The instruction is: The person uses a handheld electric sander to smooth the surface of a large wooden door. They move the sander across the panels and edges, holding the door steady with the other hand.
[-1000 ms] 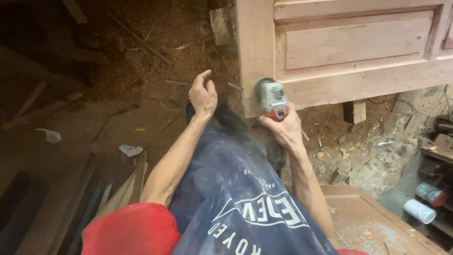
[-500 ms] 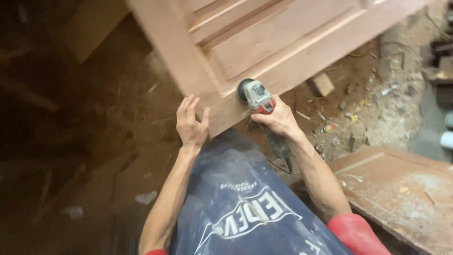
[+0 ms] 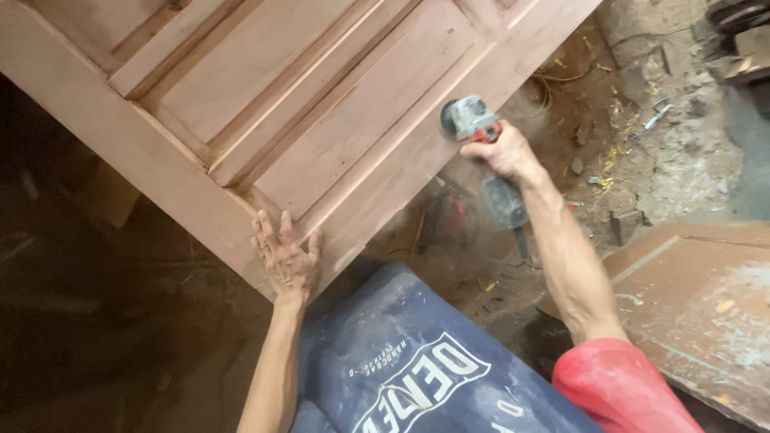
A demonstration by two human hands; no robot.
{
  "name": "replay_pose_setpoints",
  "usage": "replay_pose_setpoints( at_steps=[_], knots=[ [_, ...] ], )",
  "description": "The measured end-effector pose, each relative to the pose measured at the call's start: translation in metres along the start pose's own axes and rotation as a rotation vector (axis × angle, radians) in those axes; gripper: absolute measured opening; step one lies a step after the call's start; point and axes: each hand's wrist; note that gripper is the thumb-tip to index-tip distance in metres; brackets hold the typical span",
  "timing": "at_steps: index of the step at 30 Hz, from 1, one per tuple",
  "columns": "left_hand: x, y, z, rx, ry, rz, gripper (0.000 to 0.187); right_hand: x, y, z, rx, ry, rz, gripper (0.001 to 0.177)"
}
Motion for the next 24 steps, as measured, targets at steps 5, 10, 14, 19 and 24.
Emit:
replay_pose_setpoints(
  at_steps=[5, 10, 14, 19, 24],
  knots=[
    [0.004, -0.002, -0.005, 0.003, 0.040, 0.023, 0.077, 0.013, 0.001, 0.003, -0.098, -0.115, -0.086, 0.059],
    [0.016, -0.005, -0.016, 0.066, 0.082, 0.129, 0.081, 0.071, -0.061, -0.015, -0.255, -0.342, -0.240, 0.075],
    [0.026, -0.010, -0.031, 0.045, -0.056, 0.271, 0.067, 0.102, -0.096, -0.035, -0.196, -0.425, -0.313, 0.082],
    [0.006, -0.025, -0.056, -0.043, -0.177, 0.547, 0.039, 0.154, -0.119, -0.081, -0.343, -0.532, -0.507, 0.082],
    [-0.018, -0.030, -0.079, -0.223, -0.296, 0.762, 0.032, 0.213, -0.129, -0.137, -0.507, -0.796, -0.650, 0.082]
  ],
)
Point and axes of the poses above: each hand's wrist, its own y-axis towards the middle knuckle, its own x-axis out of the palm, z = x × y, and after that the axes turned 8 degrees about -y, right-handed
